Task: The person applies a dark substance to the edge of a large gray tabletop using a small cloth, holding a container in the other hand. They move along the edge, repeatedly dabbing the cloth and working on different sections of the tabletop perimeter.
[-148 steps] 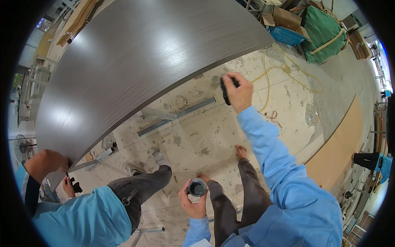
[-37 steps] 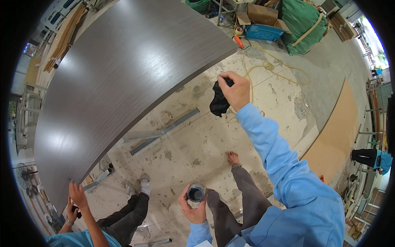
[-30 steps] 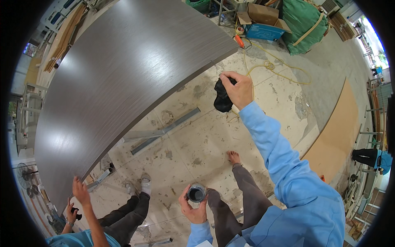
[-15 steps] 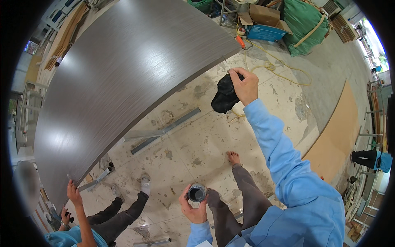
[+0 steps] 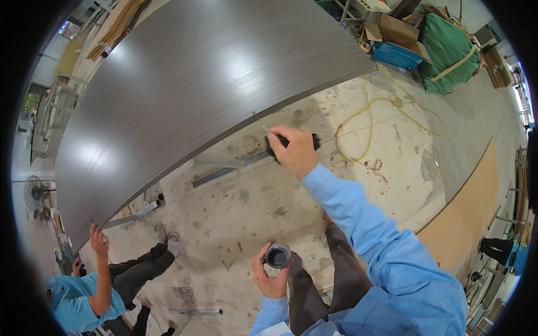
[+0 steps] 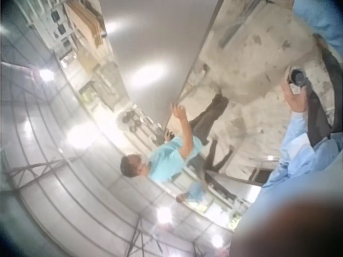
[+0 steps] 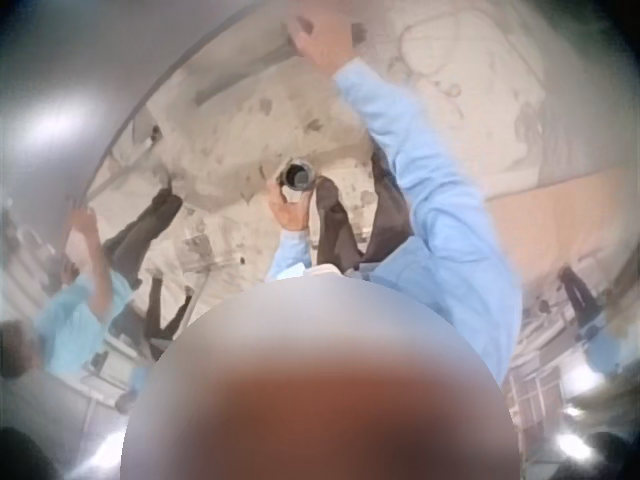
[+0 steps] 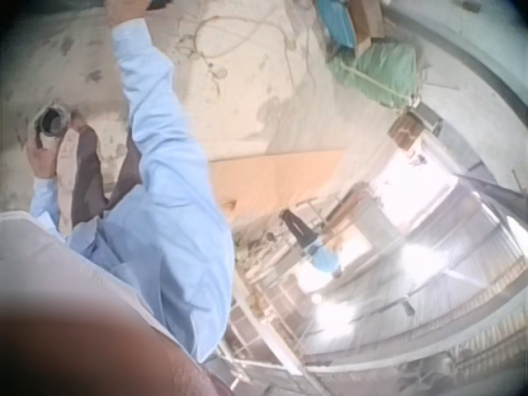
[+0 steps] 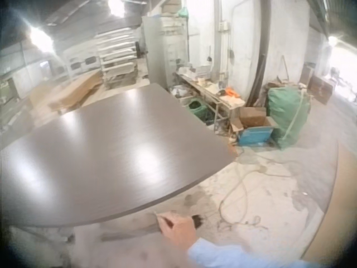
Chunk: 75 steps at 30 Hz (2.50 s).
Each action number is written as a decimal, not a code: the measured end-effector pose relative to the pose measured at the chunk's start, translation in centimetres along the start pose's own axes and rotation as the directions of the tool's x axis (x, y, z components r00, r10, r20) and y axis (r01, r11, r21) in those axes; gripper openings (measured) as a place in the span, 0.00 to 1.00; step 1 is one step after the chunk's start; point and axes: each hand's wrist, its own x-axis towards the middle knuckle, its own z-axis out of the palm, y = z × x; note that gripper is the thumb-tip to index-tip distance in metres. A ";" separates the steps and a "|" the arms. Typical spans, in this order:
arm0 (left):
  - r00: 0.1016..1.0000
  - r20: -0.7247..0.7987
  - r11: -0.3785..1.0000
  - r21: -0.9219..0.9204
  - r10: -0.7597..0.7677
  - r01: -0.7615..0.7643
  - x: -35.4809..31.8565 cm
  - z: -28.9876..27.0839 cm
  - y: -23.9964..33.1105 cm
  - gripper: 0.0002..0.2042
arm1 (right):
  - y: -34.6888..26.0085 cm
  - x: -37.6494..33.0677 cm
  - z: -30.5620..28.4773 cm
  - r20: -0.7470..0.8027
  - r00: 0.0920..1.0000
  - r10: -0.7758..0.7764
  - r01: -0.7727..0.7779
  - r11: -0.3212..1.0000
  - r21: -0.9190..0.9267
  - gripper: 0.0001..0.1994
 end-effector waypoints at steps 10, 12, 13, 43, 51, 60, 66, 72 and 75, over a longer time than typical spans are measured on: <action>0.993 -0.067 0.995 0.024 -0.095 0.097 -1.7 -5.9 -3.7 0.35 | -2.5 -3.8 8.8 -0.006 0.999 0.046 -0.045 0.998 0.032 0.08; 0.990 -0.097 0.994 0.028 -0.100 0.103 -2.1 -7.3 -4.6 0.35 | -4.8 -5.9 13.3 0.152 0.985 0.075 -0.093 0.989 0.116 0.08; 0.989 -0.108 0.994 0.029 -0.100 0.104 -2.3 -8.1 -5.0 0.35 | -5.7 -6.6 14.9 0.207 0.975 0.087 -0.115 0.985 0.127 0.08; 0.922 -0.349 0.985 -0.029 -0.167 0.168 -1.3 -25.2 -12.1 0.35 | -16.6 -4.0 28.9 0.033 0.905 -0.423 0.423 0.893 -0.151 0.04; 0.862 -0.464 0.975 -0.015 -0.204 0.222 -0.1 -28.0 -11.6 0.35 | -17.6 -8.4 40.5 0.126 0.823 -0.554 0.568 0.802 -0.186 0.03; 0.797 -0.560 0.969 -0.044 -0.226 0.244 0.6 -33.5 -13.6 0.35 | -23.1 -12.5 50.3 0.139 0.813 -0.565 0.582 0.799 -0.152 0.03; 0.808 -0.544 0.972 -0.062 -0.224 0.228 1.4 -39.9 -18.0 0.36 | -26.1 -15.6 58.3 0.104 0.802 -0.588 0.598 0.789 -0.142 0.03; 0.873 -0.421 0.969 -0.088 -0.246 0.230 0.2 -47.6 -22.7 0.36 | -31.4 -20.3 69.0 0.030 0.790 -0.612 0.608 0.778 -0.157 0.05; 0.908 -0.367 0.978 -0.034 -0.203 0.204 -1.2 -51.2 -24.2 0.36 | -36.5 -24.5 74.0 0.202 0.809 -0.551 0.555 0.831 0.044 0.09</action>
